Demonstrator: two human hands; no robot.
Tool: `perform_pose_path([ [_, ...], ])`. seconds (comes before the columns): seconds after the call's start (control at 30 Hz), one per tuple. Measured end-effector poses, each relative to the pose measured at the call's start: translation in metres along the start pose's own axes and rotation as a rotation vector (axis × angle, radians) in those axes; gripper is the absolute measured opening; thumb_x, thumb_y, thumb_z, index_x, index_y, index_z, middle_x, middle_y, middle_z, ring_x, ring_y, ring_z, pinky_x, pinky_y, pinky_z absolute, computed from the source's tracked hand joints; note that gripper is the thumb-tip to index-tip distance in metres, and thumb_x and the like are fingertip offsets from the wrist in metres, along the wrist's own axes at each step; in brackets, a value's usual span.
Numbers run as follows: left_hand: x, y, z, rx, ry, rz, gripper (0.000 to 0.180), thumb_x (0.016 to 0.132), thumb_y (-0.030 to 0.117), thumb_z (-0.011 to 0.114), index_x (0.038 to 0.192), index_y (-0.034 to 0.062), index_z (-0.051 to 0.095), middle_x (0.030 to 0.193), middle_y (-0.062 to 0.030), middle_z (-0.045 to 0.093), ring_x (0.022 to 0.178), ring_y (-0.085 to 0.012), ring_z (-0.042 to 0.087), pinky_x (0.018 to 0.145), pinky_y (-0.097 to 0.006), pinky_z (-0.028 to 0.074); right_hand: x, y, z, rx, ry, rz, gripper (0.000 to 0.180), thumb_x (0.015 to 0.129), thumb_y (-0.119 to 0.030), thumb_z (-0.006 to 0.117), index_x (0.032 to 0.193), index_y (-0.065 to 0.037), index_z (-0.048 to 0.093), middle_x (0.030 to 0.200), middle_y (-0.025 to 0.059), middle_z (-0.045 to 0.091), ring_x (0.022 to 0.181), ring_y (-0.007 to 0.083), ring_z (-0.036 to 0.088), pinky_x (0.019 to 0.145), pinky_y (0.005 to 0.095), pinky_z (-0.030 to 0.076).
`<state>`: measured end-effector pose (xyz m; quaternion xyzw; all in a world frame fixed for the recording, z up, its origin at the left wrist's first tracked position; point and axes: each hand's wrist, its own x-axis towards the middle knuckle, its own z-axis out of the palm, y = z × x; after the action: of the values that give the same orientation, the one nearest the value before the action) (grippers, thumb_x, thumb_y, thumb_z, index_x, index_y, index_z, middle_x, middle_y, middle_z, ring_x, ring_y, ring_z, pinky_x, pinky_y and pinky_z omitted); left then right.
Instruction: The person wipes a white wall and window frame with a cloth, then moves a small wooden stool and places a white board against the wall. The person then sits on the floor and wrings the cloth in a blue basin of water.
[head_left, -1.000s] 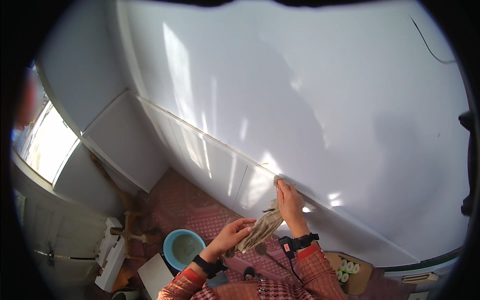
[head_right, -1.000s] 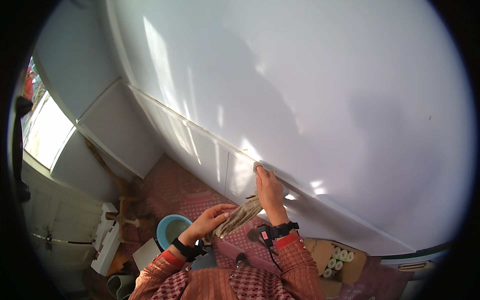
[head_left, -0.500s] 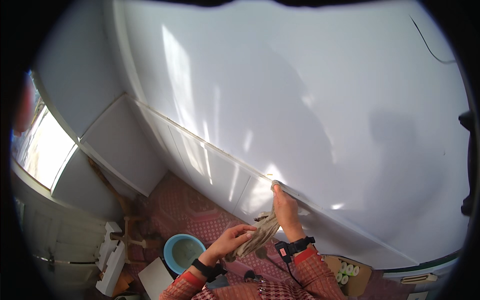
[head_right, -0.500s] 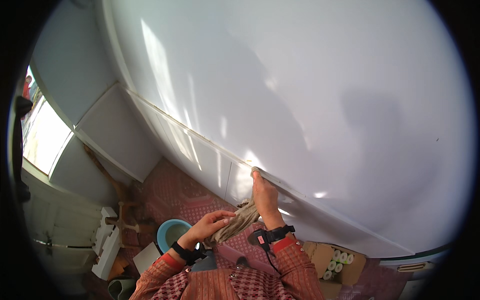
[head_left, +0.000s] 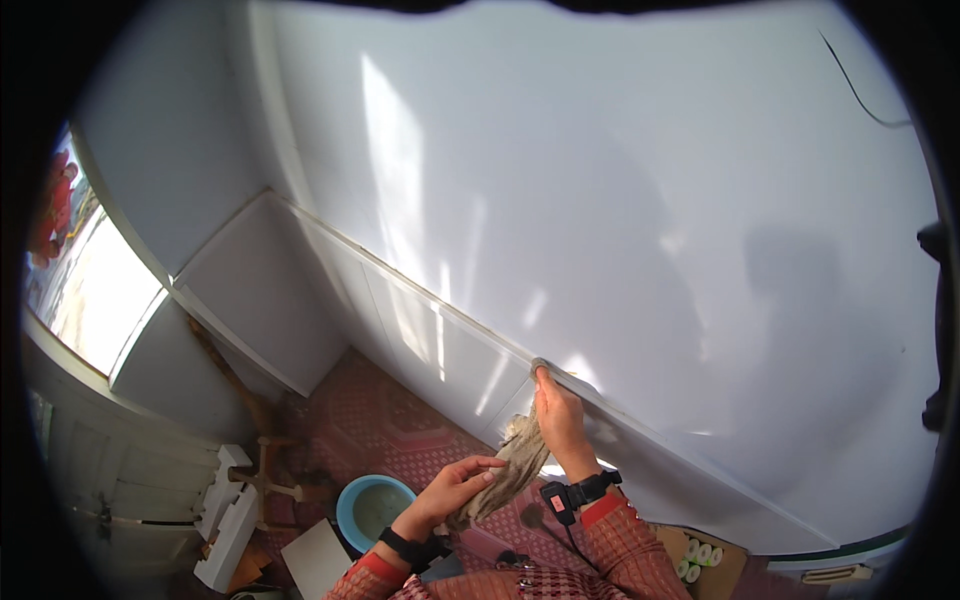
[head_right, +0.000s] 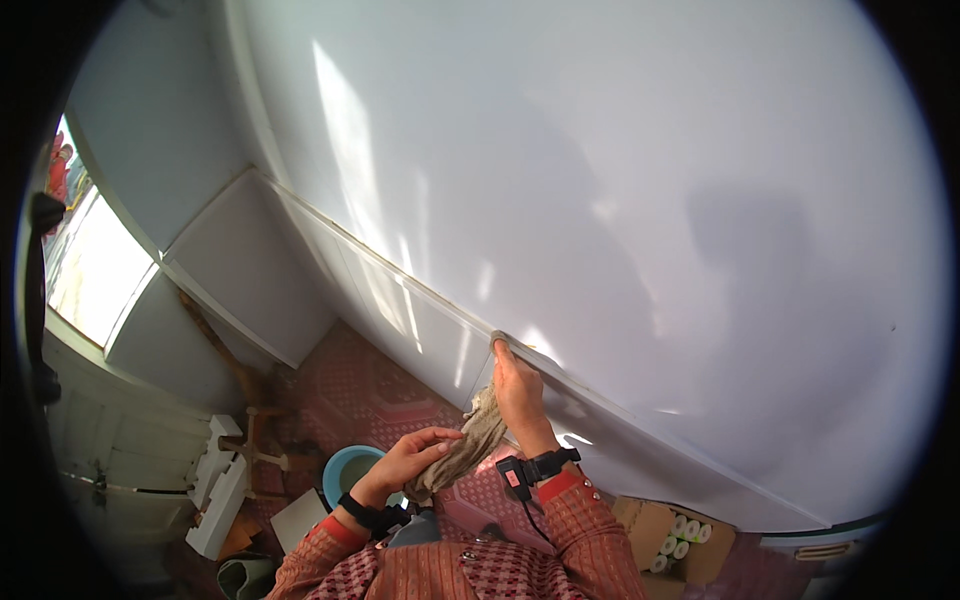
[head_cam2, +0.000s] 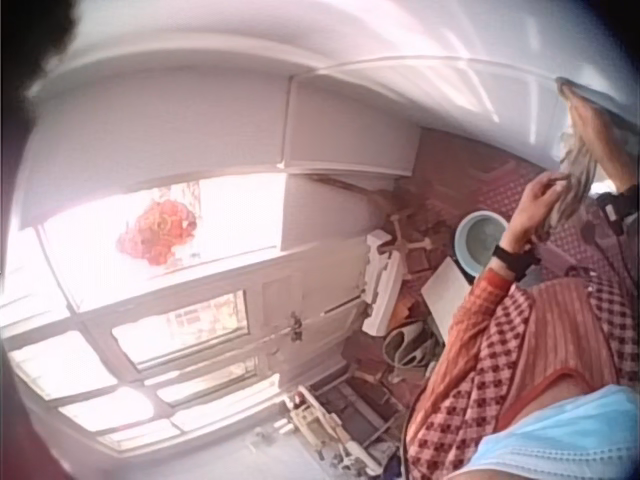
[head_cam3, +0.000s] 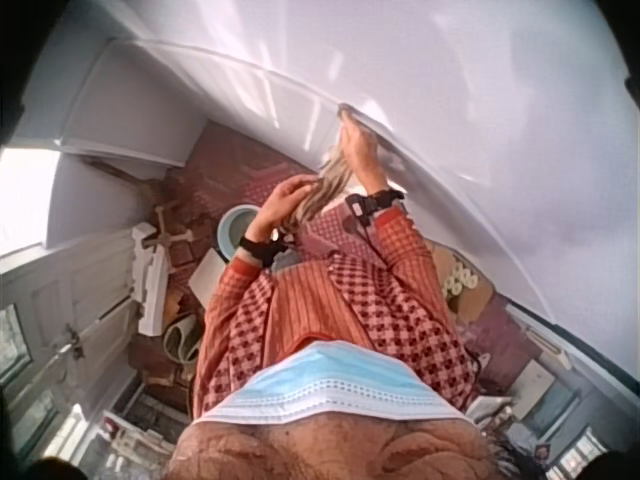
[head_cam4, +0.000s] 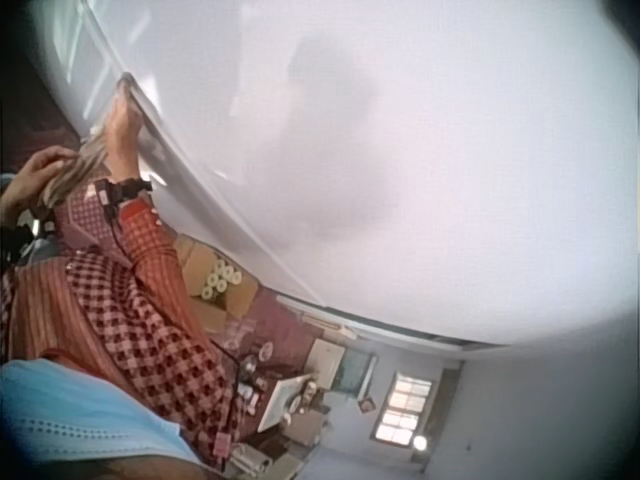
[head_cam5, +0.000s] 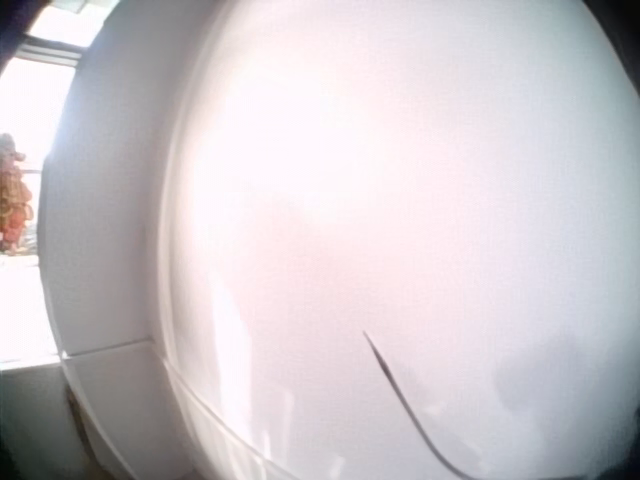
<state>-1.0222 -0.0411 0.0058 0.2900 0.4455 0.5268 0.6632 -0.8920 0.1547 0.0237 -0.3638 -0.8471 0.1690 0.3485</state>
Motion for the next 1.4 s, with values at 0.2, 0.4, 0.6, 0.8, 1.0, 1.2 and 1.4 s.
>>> perform_pose_path([
  [0.2, -0.013, 0.004, -0.006, -0.087, 0.007, 0.019, 0.03, 0.103, 0.015, 0.054, 0.13, 0.0031, 0.058, 0.114, -0.0028, 0.064, 0.098, -0.0088, 0.061, 0.086, -0.026, 0.053, 0.009, -0.013, 0.003, 0.134, -0.118, 0.164, 0.025, 0.095, -0.008, 0.058, 0.118, 0.0, 0.063, 0.09, 0.0237, 0.066, 0.082, 0.0397, 0.066, 0.07, 0.0422, 0.052],
  [0.4, -0.027, 0.011, -0.007, -0.131, 0.022, 0.041, 0.029, 0.102, 0.015, 0.054, 0.129, 0.0031, 0.057, 0.112, -0.0027, 0.064, 0.098, -0.0095, 0.061, 0.086, -0.027, 0.053, 0.031, -0.039, 0.014, 0.056, -0.182, 0.166, 0.025, 0.097, -0.014, 0.056, 0.121, -0.007, 0.063, 0.091, 0.0246, 0.065, 0.085, 0.0434, 0.064, 0.069, 0.0448, 0.051],
  [0.6, -0.04, 0.007, -0.01, -0.182, 0.111, 0.109, 0.032, 0.102, 0.015, 0.055, 0.13, 0.0015, 0.056, 0.116, -0.0021, 0.063, 0.102, -0.0084, 0.058, 0.089, -0.025, 0.05, 0.041, -0.042, 0.038, 0.102, -0.215, 0.152, 0.029, 0.099, -0.02, 0.054, 0.124, -0.01, 0.062, 0.089, 0.0254, 0.065, 0.086, 0.0443, 0.063, 0.071, 0.048, 0.05],
  [0.8, -0.038, -0.012, -0.018, -0.176, 0.306, 0.189, 0.036, 0.102, 0.016, 0.053, 0.134, -0.0005, 0.051, 0.115, -0.0081, 0.065, 0.1, -0.0139, 0.064, 0.088, -0.028, 0.053, 0.036, -0.039, 0.078, 0.558, -0.254, 0.076, 0.036, 0.099, -0.02, 0.055, 0.124, 0.006, 0.058, 0.103, 0.0202, 0.071, 0.094, 0.0305, 0.069, 0.084, 0.0375, 0.052],
  [1.0, -0.066, 0.002, -0.052, 0.155, 0.555, 0.379, 0.052, 0.101, 0.015, 0.056, 0.148, 0.0049, 0.038, 0.105, -0.0028, 0.065, 0.086, -0.0061, 0.057, 0.082, -0.022, 0.048, 0.017, -0.079, 0.073, 1.521, -0.777, 0.476, 0.031, 0.102, -0.016, 0.052, 0.13, -0.001, 0.055, 0.105, 0.008, 0.068, 0.097, 0.0145, 0.066, 0.088, 0.0293, 0.055],
  [1.2, -0.065, 0.029, -0.061, 0.299, 0.484, 0.321, 0.052, 0.1, 0.021, 0.058, 0.144, 0.0001, 0.041, 0.101, -0.0072, 0.069, 0.088, -0.0096, 0.059, 0.081, -0.027, 0.049, 0.02, -0.125, 0.054, 1.477, -1.089, 0.441, 0.032, 0.102, -0.014, 0.052, 0.129, 0.001, 0.058, 0.127, 0.0063, 0.061, 0.111, 0.014, 0.06, 0.097, 0.0287, 0.049],
  [1.4, -0.062, 0.031, -0.07, 0.342, 0.26, 0.131, 0.037, 0.103, 0.029, 0.055, 0.117, -0.0039, 0.062, 0.098, -0.0042, 0.068, 0.091, -0.006, 0.057, 0.081, -0.026, 0.049, 0.014, -0.125, 0.07, 1.041, -0.892, 0.097, 0.031, 0.1, -0.015, 0.056, 0.12, 0.008, 0.062, 0.142, 0.0028, 0.049, 0.118, 0.0115, 0.054, 0.1, 0.026, 0.045],
])
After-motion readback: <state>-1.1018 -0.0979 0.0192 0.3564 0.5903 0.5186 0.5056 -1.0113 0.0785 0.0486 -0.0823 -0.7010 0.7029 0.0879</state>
